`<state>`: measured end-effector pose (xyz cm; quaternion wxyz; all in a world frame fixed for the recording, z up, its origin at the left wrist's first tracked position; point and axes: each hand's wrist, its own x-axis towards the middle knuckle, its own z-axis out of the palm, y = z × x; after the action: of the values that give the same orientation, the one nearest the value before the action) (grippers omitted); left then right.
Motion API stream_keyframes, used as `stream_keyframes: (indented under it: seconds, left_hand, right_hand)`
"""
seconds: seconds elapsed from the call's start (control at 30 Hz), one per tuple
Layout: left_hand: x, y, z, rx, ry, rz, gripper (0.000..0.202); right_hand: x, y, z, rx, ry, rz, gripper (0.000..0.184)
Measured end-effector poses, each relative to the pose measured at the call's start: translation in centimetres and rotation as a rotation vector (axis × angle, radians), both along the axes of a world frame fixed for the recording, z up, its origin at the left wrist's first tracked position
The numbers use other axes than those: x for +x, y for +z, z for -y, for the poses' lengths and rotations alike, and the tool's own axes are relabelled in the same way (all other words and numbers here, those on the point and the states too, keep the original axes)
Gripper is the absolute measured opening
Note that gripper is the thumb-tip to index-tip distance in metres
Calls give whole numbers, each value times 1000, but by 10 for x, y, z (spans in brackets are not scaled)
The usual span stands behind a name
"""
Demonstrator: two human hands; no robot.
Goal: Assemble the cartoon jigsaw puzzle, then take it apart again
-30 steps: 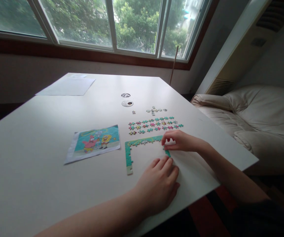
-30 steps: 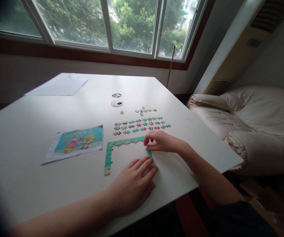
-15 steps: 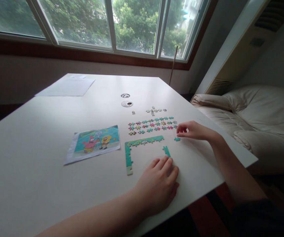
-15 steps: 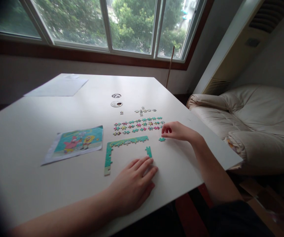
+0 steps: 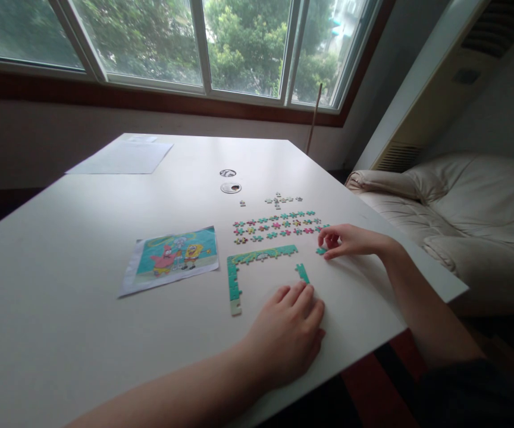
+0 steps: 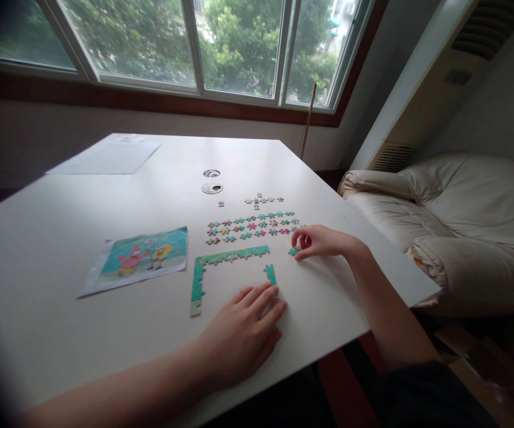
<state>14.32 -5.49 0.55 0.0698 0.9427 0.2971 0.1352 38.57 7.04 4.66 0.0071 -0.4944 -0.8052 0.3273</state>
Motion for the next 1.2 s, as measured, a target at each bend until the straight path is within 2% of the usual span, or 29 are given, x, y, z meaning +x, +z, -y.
stream_keyframes:
  seconds: [0.23, 0.47, 0.67, 0.9, 1.03, 1.2]
  left_hand:
    - [0, 2, 0, -13, -1, -6, 35]
    - [-1, 4, 0, -40, 0, 0, 36]
    - [-2, 3, 0, -56, 2, 1, 38]
    - [-2, 3, 0, -64, -1, 5, 38]
    - [-1, 3, -1, -65, 0, 4, 37]
    - [-1, 3, -1, -77, -9, 1, 37]
  right_hand:
    - [-3, -8, -2, 24, 88, -45, 29]
    - [-9, -6, 2, -15, 150, -112, 15]
    - [-10, -9, 0, -29, 103, -307, 5]
    - [-28, -13, 4, -21, 40, -453, 26]
    - [-38, -17, 5, -56, 21, -517, 24]
    - [-42, -24, 5, -38, 64, -474, 22]
